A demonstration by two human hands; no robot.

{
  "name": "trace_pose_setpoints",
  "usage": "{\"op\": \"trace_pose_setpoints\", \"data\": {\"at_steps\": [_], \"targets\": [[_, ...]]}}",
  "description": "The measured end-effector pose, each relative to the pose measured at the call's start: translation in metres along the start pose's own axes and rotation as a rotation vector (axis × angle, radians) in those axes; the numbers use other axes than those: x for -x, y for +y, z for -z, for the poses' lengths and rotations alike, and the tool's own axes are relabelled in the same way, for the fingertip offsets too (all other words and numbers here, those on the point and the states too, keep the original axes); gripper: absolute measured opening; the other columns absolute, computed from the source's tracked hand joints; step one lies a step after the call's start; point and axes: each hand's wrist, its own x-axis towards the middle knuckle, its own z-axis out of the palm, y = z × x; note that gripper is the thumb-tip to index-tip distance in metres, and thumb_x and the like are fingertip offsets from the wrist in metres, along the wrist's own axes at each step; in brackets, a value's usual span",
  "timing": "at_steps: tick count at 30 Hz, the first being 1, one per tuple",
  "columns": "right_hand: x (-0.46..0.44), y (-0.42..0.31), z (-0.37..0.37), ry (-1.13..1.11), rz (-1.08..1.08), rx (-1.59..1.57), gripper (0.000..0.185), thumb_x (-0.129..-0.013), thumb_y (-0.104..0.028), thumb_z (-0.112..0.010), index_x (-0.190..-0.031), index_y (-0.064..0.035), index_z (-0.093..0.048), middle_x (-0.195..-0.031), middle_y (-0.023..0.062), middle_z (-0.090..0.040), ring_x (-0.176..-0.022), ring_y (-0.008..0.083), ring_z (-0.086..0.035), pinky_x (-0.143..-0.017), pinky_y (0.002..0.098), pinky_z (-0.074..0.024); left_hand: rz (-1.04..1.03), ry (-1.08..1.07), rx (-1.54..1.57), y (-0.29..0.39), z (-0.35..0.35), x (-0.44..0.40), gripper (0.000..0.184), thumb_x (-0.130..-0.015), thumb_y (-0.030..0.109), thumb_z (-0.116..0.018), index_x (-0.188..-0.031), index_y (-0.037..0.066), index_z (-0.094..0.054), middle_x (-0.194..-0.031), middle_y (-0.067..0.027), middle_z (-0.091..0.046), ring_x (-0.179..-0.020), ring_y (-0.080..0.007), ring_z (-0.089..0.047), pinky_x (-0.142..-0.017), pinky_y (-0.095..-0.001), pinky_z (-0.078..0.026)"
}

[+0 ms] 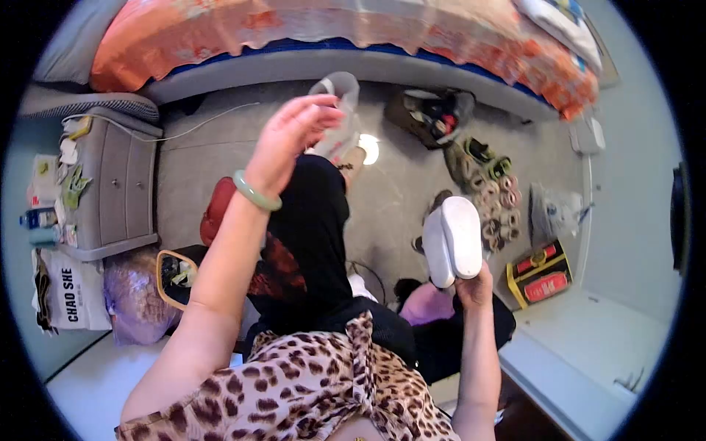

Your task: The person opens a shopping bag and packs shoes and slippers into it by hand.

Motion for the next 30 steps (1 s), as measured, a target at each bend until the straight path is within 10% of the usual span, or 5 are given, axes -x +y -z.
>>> {"op": "trace_pose_setpoints", "data": {"at_steps": [4, 11, 17, 22, 30], "targets": [[-0.077, -0.034, -0.074, -0.199, -0.049, 0.408, 0.018, -0.077, -0.015, -0.059, -0.089, -0.0025, -0.063, -0.072, -0.0005, -0.057, -0.062, 0.0083, -0.052, -0.054, 0.0224, -0.0389, 0.180, 0.205, -0.330, -0.043, 0.094, -0.043, 0.030, -0.093, 0.023, -0.055, -0.118, 0.006, -0.060, -0.108, -0.0046, -0.064, -0.097, -0.0121, -0.059, -0.083, -0.0286, -0.047], [-0.230, -0.041, -0.244, -0.601, -0.099, 0.844, 0.022, -0.076, -0.017, -0.057, -0.092, -0.0034, -0.066, -0.079, 0.0004, -0.062, -0.069, 0.0075, -0.056, -0.065, 0.0221, -0.0443, 0.364, 0.093, -1.166, -0.210, 0.109, -0.082, 0.055, -0.076, 0.035, -0.069, -0.121, 0.006, -0.056, -0.108, -0.0202, -0.062, -0.100, -0.0326, -0.061, -0.088, -0.0378, -0.047], [-0.293, 0.022, -0.328, -0.917, -0.037, 1.137, 0.021, -0.074, -0.020, -0.060, -0.080, -0.0010, -0.064, -0.071, 0.0040, -0.060, -0.069, 0.0108, -0.056, -0.064, 0.0270, -0.0458, -0.124, -0.184, -1.056, -0.261, 0.110, -0.069, 0.041, -0.083, 0.013, -0.056, -0.124, 0.018, -0.056, -0.121, -0.0143, -0.058, -0.107, -0.0343, -0.057, -0.089, -0.0411, -0.047], [-0.301, 0.065, -0.337, -1.188, 0.150, 2.372, 0.023, -0.071, -0.016, -0.061, -0.088, -0.0030, -0.069, -0.090, 0.0207, -0.066, -0.088, 0.0360, -0.063, -0.078, 0.0410, -0.0505, 0.055, -0.231, -0.997, -0.241, 0.099, -0.057, 0.033, -0.085, 0.011, -0.052, -0.113, 0.023, -0.063, -0.111, -0.0156, -0.060, -0.101, -0.0339, -0.059, -0.085, -0.0417, -0.047], [-0.315, 0.107, -0.334, -1.284, 0.243, 2.529, 0.022, -0.074, -0.007, -0.058, -0.092, -0.0031, -0.070, -0.099, 0.0186, -0.067, -0.093, 0.0316, -0.065, -0.081, 0.0385, -0.0522, 0.074, -0.076, -1.071, -0.251, 0.100, -0.053, 0.022, -0.078, 0.011, -0.056, -0.095, 0.015, -0.069, -0.093, -0.0118, -0.065, -0.091, -0.0327, -0.061, -0.078, -0.0425, -0.049]]}}
